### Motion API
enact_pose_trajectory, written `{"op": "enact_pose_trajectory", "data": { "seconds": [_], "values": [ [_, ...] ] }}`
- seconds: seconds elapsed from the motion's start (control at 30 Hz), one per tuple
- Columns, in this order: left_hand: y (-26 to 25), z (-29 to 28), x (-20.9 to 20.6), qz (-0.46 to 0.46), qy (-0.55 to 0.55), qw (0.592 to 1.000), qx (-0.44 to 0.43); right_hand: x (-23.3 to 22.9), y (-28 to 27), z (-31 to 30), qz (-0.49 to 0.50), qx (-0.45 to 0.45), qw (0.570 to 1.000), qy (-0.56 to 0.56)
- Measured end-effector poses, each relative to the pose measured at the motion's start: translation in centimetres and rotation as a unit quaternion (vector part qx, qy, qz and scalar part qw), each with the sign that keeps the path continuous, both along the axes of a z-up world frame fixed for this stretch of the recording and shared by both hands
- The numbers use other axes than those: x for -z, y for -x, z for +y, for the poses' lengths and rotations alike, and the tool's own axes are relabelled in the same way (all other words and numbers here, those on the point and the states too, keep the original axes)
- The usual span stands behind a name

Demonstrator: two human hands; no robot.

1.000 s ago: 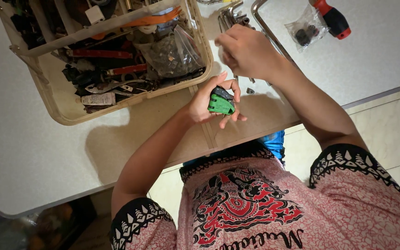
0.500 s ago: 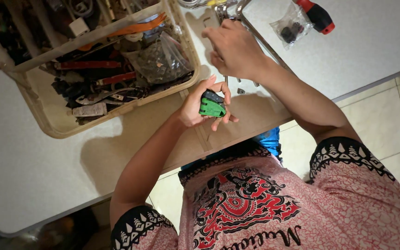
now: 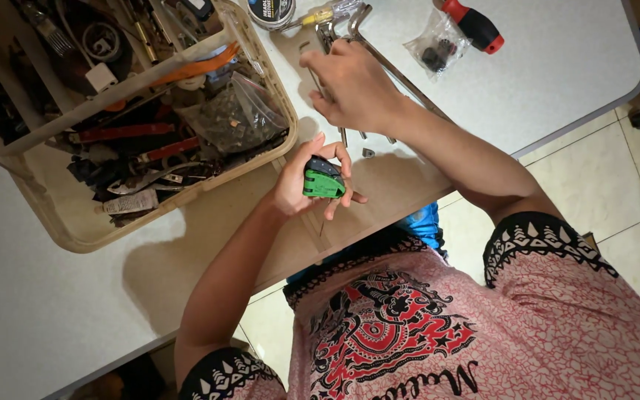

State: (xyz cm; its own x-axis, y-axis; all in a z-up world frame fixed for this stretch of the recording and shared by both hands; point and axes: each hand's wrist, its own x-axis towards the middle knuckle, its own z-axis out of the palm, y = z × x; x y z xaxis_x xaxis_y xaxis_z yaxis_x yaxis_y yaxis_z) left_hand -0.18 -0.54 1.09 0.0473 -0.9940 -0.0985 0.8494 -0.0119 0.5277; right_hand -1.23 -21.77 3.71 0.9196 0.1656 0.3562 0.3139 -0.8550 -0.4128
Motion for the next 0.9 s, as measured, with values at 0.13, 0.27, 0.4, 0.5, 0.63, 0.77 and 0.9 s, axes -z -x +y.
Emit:
{"op": "enact_pose_trajectory", "data": {
  "seconds": [0.13,0.27,0.4,0.5,0.63,0.77,0.9],
  "values": [
    [-0.05,0.1,-0.03,-0.002,-0.003,1.0,0.001,0.12,-0.06,0.07,-0.018,0.004,1.0,0.012],
    [0.05,0.04,0.04,0.011,-0.003,1.0,-0.004,0.09,0.0,0.08,-0.009,0.021,0.999,0.023],
    [0.05,0.04,0.03,0.0,0.001,1.0,-0.005,0.18,0.16,0.42,0.007,0.027,0.999,0.022],
    [0.08,0.05,0.0,-0.001,-0.001,1.0,-0.008,0.27,0.27,0.71,0.011,0.039,0.999,0.031],
    [0.13,-0.01,0.05,-0.001,-0.005,1.0,-0.013,0.23,0.28,0.75,-0.001,0.041,0.998,0.042],
    [0.08,-0.03,0.0,0.003,-0.005,1.0,-0.014,0.22,0.32,0.69,-0.021,0.041,0.997,0.063],
    [0.07,0.07,-0.11,-0.01,-0.002,1.0,-0.007,0.61,0.43,0.78,0.009,0.039,0.998,0.047]
  ]
}}
